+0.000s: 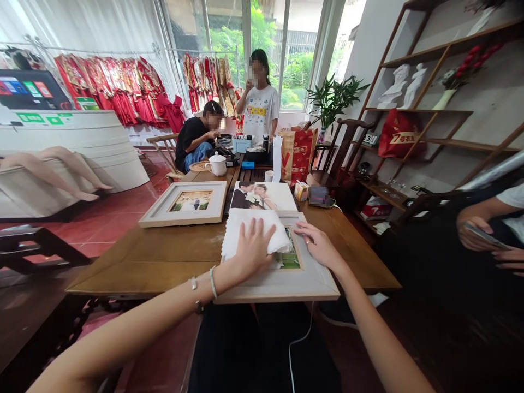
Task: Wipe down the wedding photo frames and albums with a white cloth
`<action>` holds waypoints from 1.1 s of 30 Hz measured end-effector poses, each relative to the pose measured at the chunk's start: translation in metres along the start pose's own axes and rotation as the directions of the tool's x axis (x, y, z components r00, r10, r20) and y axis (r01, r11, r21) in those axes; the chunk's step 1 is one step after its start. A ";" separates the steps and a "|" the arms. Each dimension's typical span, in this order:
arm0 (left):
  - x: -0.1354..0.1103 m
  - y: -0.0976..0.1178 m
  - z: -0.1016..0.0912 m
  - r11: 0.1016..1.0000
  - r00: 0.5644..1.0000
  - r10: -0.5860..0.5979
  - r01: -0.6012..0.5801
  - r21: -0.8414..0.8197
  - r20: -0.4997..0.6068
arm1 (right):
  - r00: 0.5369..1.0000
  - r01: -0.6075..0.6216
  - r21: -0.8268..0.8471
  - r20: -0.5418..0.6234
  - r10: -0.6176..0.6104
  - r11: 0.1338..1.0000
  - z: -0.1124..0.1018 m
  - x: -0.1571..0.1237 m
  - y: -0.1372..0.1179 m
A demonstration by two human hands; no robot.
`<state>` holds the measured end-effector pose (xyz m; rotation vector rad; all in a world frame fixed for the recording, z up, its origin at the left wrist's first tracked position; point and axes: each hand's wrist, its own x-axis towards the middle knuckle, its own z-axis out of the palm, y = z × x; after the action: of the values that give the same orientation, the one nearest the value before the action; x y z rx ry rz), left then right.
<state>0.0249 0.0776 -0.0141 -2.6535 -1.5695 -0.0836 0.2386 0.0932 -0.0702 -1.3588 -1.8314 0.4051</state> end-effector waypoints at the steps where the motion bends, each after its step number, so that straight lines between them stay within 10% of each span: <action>1: 0.008 0.000 0.002 1.000 1.000 -0.011 0.011 0.006 -0.025 | 1.000 -0.006 -0.015 0.005 0.006 1.000 0.000 0.000 0.000; 10: 0.035 0.013 0.011 0.986 0.989 0.146 -0.147 -0.078 -0.010 | 1.000 -0.024 0.010 -0.001 0.024 1.000 -0.001 0.003 0.000; 24: -0.067 0.047 -0.020 0.944 0.934 0.320 -0.300 -0.134 0.159 | 0.996 0.078 -0.125 0.048 -0.073 0.989 0.007 -0.001 0.000; 33: 0.016 0.029 0.003 0.986 0.998 0.053 -0.048 0.162 -0.030 | 0.973 0.208 -0.033 0.113 -0.203 0.978 0.001 -0.001 -0.006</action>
<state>0.0585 0.0779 -0.0166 -2.5516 -1.4321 0.0007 0.2343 0.0902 -0.0676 -1.1812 -2.0597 0.3363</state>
